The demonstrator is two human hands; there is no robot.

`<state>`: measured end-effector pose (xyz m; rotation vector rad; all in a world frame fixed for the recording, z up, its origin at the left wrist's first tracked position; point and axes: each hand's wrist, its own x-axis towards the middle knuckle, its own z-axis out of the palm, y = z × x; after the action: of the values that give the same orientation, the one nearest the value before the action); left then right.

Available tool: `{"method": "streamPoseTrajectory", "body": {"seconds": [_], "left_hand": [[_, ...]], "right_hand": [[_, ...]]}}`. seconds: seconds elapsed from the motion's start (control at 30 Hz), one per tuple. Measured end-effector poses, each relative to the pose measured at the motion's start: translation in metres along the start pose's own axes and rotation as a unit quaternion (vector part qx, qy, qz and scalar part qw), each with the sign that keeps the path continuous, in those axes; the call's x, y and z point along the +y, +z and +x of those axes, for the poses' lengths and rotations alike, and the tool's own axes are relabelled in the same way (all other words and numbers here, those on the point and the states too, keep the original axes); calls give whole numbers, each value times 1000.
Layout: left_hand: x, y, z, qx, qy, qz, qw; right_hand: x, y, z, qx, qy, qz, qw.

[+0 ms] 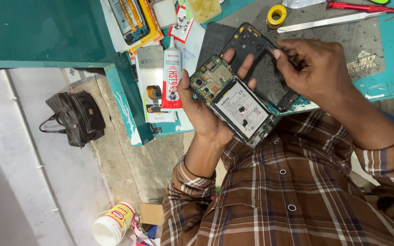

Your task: The person repairs a smartphone at a workbench. They hold the phone with its back cover removed, handle the internal frame and battery compartment, use a screwdriver on the phone, apply adhesive from a tube, and press the back cover onto the phone body, working the cover into place by hand.

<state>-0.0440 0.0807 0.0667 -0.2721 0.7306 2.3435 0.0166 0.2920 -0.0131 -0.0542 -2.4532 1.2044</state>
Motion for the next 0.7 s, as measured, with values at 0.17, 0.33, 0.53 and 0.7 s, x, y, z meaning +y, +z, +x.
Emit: {"method": "streamPoseTrajectory", "body": {"seconds": [0.17, 0.33, 0.53, 0.7], "left_hand": [[1, 1, 0, 2, 5, 19, 1000], [4, 4, 1, 5, 11, 33, 999], [14, 7, 3, -23, -30, -4, 999], [22, 14, 7, -38, -46, 13, 998]], "right_hand": [[-1, 2, -2, -37, 95, 91, 991], [9, 6, -2, -64, 219, 293, 929], [29, -5, 4, -224, 287, 529, 767], [18, -3, -8, -268, 261, 759, 532]]}}
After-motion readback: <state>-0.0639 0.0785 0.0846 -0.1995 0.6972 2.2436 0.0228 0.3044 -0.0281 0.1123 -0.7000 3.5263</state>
